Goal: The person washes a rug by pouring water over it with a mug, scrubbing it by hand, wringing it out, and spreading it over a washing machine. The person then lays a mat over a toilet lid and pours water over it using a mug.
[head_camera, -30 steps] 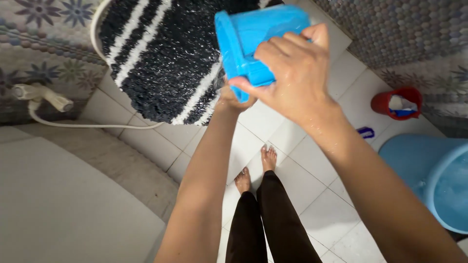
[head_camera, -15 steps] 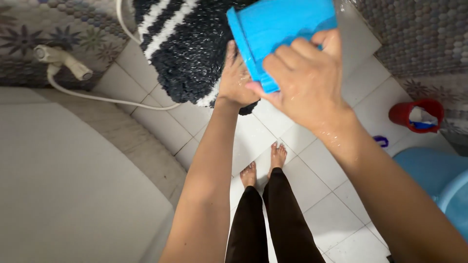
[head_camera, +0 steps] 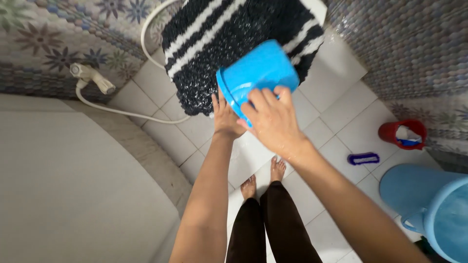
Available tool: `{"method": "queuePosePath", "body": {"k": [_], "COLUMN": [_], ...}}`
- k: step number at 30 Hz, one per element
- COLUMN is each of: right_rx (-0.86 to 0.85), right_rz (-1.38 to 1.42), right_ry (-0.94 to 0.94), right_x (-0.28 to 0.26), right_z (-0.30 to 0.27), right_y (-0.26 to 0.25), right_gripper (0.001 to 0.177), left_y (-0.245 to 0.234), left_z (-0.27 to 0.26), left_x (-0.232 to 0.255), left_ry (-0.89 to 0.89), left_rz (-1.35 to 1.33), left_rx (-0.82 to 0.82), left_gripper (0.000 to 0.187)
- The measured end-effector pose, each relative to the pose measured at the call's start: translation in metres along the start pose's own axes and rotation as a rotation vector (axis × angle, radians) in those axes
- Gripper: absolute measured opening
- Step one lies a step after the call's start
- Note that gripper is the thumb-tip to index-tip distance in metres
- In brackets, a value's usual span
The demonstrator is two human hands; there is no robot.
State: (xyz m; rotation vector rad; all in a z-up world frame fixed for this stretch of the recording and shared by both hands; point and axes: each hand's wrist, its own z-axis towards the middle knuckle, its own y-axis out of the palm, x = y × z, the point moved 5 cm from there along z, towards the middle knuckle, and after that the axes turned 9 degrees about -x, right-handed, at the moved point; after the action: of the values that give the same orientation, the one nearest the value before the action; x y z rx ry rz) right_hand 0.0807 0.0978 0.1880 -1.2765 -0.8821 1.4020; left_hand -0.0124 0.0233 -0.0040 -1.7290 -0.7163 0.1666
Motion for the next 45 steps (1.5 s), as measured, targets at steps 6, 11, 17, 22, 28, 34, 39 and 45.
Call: {"method": "queuePosePath", "body": {"k": [6,11,17,22,28,34,39,45], "right_rx": [-0.054,-0.050,0.119,0.148,0.218,0.095,0.091,0.185], "right_rz": [0.023,0.042,0.099,0.171,0.094,0.045,0.075,0.193], "right_ry": [0.073,0.117,0.217,0.345,0.416,0.589,0.775,0.979], "right_x": [-0.017,-0.029,-0.025,-0.019,-0.019,0.005,0.029,0.058], "right_z": [-0.010,-0.017,-0.026,-0.044,-0.073,-0.108,-0.159,-0.235], "right_y": [-0.008,-0.033,-0.086,-0.132,-0.200,-0.274,-0.325,-0.376], "right_gripper": [0.034,0.035,0.036,0.042,0.044,0.045,0.053,0.064], "left_y": [0.002,0.034,0.038,-0.048,-0.135,-0.216,-0.258,-0.273], "left_z": [-0.001,0.005,-0.003,-0.041,-0.050,-0.052,-0.055,-0.044], "left_x": [-0.008,-0.027,-0.025,0.027,0.112,0.207,0.280,0.366], "left_ry": [-0.052,-0.028,0.001,-0.482,-0.307,-0.137,-0.082,0.108], "left_rz": [-0.002,-0.197,-1.275,-1.472,-1.311,-1.326,-1.484,-1.432], "left_rx": [-0.367,-0.488,-0.188,-0.323,-0.295,-0.241,-0.194,-0.205], "left_gripper": [0.092,0.079,0.040,0.042,0.039,0.041,0.048,0.027]}}
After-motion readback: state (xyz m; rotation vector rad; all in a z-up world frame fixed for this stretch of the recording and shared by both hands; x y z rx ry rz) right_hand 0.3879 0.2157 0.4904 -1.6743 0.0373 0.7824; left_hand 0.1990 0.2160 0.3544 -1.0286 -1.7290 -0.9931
